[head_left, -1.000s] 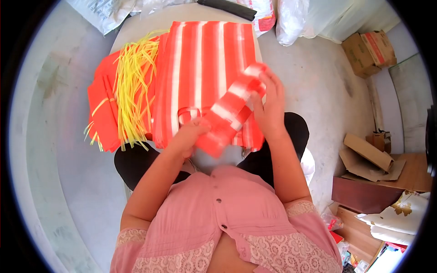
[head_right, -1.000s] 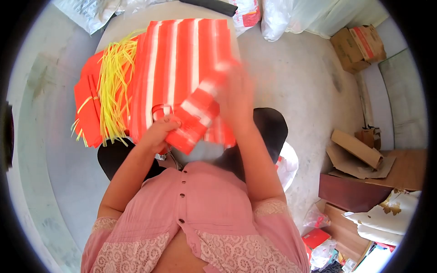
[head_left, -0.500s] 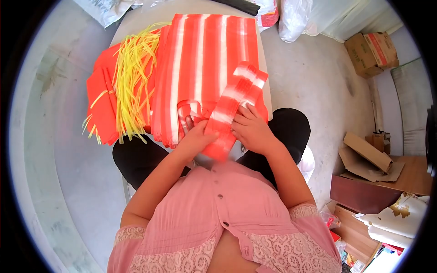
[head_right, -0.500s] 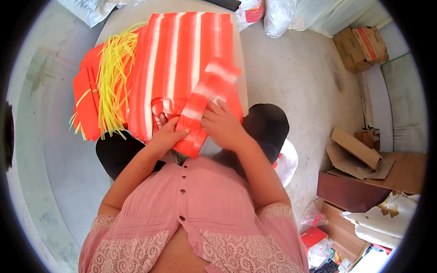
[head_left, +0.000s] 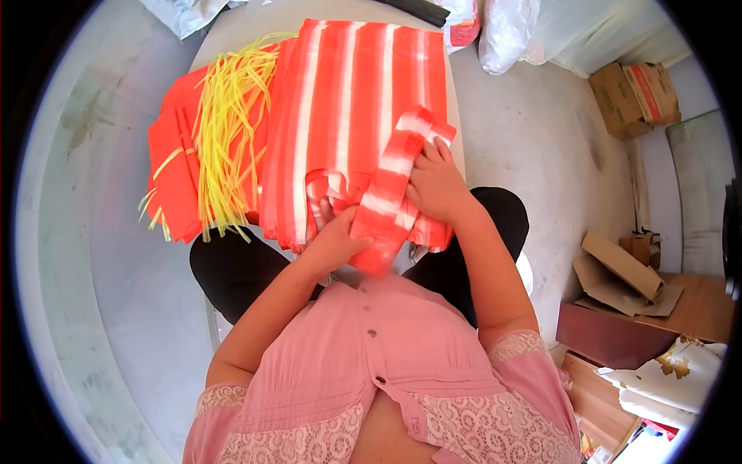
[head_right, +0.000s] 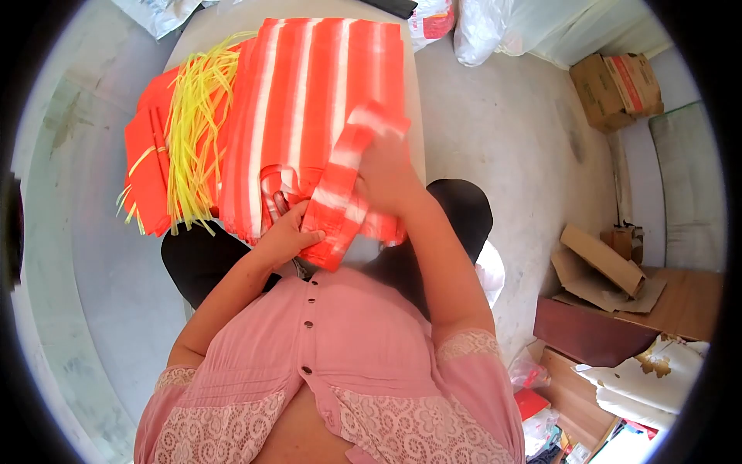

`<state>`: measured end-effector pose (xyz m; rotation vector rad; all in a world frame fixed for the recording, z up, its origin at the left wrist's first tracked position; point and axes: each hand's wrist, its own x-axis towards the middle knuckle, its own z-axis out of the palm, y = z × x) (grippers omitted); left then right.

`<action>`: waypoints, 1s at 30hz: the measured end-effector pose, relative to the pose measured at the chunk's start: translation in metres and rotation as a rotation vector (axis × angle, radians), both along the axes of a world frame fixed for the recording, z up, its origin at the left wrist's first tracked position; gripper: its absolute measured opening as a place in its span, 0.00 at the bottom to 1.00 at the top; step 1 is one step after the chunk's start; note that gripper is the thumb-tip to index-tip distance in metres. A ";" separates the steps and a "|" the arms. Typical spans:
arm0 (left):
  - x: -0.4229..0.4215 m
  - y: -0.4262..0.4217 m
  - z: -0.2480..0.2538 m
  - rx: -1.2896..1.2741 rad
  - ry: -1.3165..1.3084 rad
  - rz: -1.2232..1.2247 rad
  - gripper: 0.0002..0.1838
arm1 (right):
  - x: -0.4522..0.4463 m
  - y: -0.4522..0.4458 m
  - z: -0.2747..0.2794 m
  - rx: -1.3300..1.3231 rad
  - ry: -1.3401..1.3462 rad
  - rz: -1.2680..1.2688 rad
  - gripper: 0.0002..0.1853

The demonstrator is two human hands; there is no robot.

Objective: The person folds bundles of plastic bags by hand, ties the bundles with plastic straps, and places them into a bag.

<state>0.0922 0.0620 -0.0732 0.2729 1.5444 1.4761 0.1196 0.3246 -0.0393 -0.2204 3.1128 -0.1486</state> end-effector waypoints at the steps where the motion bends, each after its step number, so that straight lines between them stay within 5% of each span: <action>1: 0.000 0.000 -0.001 -0.003 -0.003 -0.002 0.34 | -0.003 -0.001 0.003 0.031 0.037 -0.037 0.16; 3: 0.000 -0.002 -0.009 -0.010 -0.011 0.005 0.36 | -0.007 0.001 0.014 0.067 0.069 -0.165 0.18; 8: 0.004 -0.005 -0.012 0.024 -0.040 0.055 0.41 | 0.012 -0.001 0.013 -0.477 0.421 -0.372 0.25; 17: 0.004 -0.006 -0.004 0.031 -0.100 0.050 0.44 | 0.044 -0.046 0.016 -0.743 0.143 -0.435 0.39; 23: 0.005 -0.004 0.000 -0.025 -0.017 0.050 0.43 | 0.036 -0.055 0.022 -0.672 -0.008 -0.519 0.38; 30: 0.006 0.008 -0.005 -0.035 0.021 0.061 0.33 | 0.033 -0.054 0.008 -0.401 0.148 -0.333 0.27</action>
